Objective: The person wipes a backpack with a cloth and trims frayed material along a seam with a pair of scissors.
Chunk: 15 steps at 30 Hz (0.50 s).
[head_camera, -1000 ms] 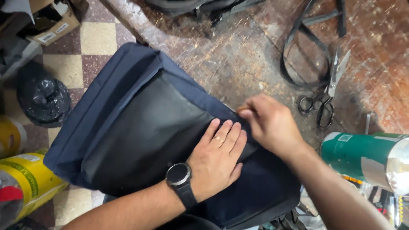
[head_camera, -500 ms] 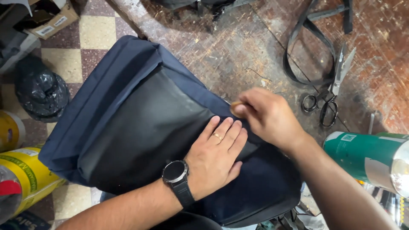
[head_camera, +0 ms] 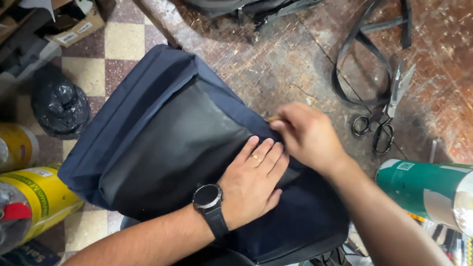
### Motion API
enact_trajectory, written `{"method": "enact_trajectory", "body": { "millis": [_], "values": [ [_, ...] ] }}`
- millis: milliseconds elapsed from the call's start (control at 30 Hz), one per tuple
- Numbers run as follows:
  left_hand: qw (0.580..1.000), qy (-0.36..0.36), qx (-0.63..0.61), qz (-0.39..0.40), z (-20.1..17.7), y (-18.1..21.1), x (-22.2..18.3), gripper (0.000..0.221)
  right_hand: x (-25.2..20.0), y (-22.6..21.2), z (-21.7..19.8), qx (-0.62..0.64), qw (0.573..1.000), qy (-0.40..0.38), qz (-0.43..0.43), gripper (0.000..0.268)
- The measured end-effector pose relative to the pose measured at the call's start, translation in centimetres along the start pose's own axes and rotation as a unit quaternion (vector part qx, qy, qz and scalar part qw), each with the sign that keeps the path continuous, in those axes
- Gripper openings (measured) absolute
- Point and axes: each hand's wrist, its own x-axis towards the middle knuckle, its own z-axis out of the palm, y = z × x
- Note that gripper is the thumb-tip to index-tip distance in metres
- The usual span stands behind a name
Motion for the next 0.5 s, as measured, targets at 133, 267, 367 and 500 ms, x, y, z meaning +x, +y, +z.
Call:
{"method": "enact_trajectory", "body": {
  "millis": [133, 267, 367, 500],
  "values": [
    [1.0, -0.004, 0.008, 0.001, 0.1, -0.1, -0.1, 0.075, -0.4, -0.3, -0.9, 0.016, 1.0, -0.007, 0.005, 0.012],
    [1.0, 0.003, -0.004, 0.0, -0.1, 0.1, 0.1, 0.074, -0.6, -0.9, -2.4, 0.04, 0.994, 0.026, 0.098, 0.01],
    [1.0, -0.003, -0.01, -0.003, -0.4, 0.1, 0.2, 0.075, 1.6, -0.9, -1.7, 0.061, 0.998, -0.008, -0.012, 0.014],
    [1.0, 0.0, -0.012, -0.001, -0.3, 0.0, 0.1, 0.074, 0.8, 0.8, -2.2, 0.015, 0.994, -0.106, -0.012, 0.003]
  ]
}}
